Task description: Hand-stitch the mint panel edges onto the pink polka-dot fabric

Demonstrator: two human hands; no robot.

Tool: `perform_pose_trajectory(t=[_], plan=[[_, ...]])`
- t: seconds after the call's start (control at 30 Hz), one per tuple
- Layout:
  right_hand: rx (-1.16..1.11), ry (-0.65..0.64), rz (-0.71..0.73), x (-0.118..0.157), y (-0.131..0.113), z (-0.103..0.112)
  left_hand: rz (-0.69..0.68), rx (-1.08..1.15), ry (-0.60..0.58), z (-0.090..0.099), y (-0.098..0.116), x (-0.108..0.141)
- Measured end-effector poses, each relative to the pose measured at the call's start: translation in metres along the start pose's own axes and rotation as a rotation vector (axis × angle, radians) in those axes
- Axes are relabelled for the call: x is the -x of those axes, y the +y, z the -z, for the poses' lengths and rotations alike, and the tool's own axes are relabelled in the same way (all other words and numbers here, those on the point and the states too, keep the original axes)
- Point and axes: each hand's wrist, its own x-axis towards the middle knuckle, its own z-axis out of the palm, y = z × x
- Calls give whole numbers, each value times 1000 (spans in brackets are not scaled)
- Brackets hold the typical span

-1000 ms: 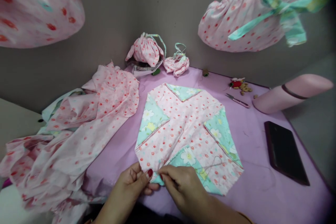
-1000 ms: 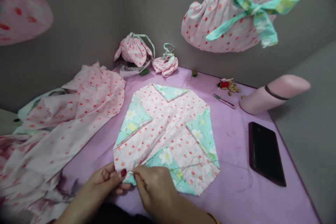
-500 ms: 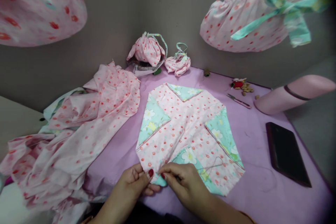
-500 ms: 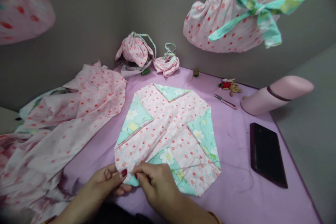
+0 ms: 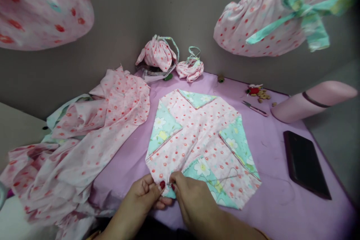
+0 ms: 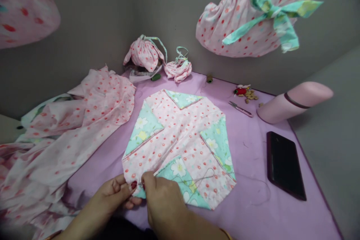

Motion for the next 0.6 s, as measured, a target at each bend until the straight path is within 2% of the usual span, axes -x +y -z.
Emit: perform_pose_trajectory(t=[0.2,0.43,0.5,0.6], plan=[[185,0,116,-8,-9,0,-27,-23,-13,-1,-1,-1],[251,-20,205,-14,-13,7,-59,-47,-1,-5,2,1],[261,7,243,-14,-14,10,-67,-52,6,-7,4,2],[203,136,336,-12,-17,11,-74,-65,14,-9,6,4]])
